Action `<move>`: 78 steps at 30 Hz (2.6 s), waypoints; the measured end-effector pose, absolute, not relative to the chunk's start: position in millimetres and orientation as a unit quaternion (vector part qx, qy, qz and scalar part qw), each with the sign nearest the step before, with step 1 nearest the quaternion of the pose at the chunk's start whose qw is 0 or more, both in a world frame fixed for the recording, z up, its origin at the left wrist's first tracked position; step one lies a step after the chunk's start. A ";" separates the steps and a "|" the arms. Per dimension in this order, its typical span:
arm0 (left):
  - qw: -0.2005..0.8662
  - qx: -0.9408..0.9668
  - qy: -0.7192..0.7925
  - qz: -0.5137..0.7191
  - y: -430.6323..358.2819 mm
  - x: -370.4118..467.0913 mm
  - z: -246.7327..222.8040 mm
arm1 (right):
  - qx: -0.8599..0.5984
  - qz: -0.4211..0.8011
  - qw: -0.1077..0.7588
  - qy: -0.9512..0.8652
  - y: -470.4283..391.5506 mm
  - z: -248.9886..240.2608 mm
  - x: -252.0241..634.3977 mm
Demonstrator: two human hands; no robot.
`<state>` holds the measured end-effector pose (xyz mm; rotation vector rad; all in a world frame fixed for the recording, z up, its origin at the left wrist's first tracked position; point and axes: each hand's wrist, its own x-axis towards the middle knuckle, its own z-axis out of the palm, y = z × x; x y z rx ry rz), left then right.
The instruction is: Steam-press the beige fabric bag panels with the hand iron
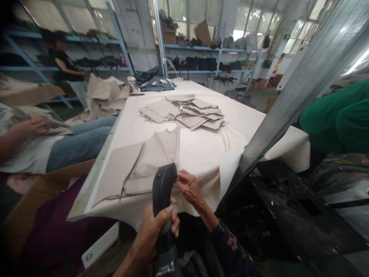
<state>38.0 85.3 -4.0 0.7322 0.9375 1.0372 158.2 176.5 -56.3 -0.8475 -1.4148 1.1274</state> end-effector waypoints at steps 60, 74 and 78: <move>0.495 0.547 0.586 0.336 212.5 -160.5 -21.5 | -0.379 0.666 0.212 -0.607 69.0 37.6 137.8; 0.613 0.443 0.474 0.451 218.0 -166.6 -41.7 | -0.372 0.687 0.152 -0.605 94.8 27.7 91.9; 0.619 0.432 0.461 0.467 216.4 -166.7 -39.9 | -0.357 0.685 0.178 -0.610 106.0 27.3 82.8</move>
